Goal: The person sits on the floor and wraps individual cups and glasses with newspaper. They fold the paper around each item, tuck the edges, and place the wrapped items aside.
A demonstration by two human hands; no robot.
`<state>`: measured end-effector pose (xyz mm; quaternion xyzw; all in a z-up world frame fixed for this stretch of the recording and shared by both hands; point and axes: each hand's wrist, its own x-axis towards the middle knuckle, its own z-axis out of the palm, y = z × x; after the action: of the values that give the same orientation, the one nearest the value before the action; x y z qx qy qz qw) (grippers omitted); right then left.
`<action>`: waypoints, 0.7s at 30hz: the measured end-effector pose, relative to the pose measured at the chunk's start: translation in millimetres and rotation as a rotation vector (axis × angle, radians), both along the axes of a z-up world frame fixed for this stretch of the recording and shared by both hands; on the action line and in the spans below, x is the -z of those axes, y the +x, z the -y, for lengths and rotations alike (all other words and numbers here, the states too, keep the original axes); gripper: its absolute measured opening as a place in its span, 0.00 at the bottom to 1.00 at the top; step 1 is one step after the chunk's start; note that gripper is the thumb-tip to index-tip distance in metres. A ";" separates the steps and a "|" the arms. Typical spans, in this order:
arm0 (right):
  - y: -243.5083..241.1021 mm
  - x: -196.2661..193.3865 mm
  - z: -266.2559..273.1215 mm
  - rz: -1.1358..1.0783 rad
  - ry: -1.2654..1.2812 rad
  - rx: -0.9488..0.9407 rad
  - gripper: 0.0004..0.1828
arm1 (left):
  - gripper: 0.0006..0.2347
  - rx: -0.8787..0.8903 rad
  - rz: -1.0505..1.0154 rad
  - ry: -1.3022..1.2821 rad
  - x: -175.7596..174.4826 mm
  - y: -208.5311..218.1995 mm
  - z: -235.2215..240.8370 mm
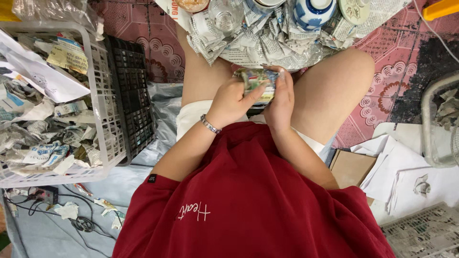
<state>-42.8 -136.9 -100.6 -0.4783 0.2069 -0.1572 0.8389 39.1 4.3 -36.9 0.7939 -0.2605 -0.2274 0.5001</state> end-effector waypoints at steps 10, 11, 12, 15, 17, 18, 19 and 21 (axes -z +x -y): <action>2.8 -12.4 19.3 -0.061 0.838 -0.093 0.26 | 0.45 -0.098 0.376 -0.215 -21.2 2.1 -14.5; -1.4 -7.9 16.0 -0.018 0.830 -0.160 0.25 | 0.50 -0.058 0.317 -0.229 -17.3 0.7 -7.5; -5.1 -2.2 15.1 0.027 0.820 -0.228 0.25 | 0.55 -0.018 0.259 -0.244 -13.3 0.0 -2.5; -11.3 18.3 17.3 -0.118 0.706 -0.227 0.26 | 0.45 -0.011 0.250 -0.162 -5.6 -7.3 -1.0; -15.4 22.8 37.5 -0.217 0.441 -0.355 0.28 | 0.43 0.077 0.330 -0.113 -0.6 -4.4 -1.5; -15.1 23.6 44.0 -0.262 0.306 -0.414 0.29 | 0.41 0.123 0.372 -0.088 1.2 -1.1 -1.9; -15.9 21.7 51.8 -0.320 0.385 -0.405 0.34 | 0.41 0.149 0.377 -0.103 1.5 0.2 -1.7; -18.8 10.8 73.2 -0.428 0.540 -0.375 0.44 | 0.40 0.212 0.392 -0.138 -0.9 4.6 4.0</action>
<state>-61.6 -210.0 -111.4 -0.2920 0.3200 0.1620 0.8866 43.7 0.4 -36.1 0.7549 -0.4497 -0.1016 0.4664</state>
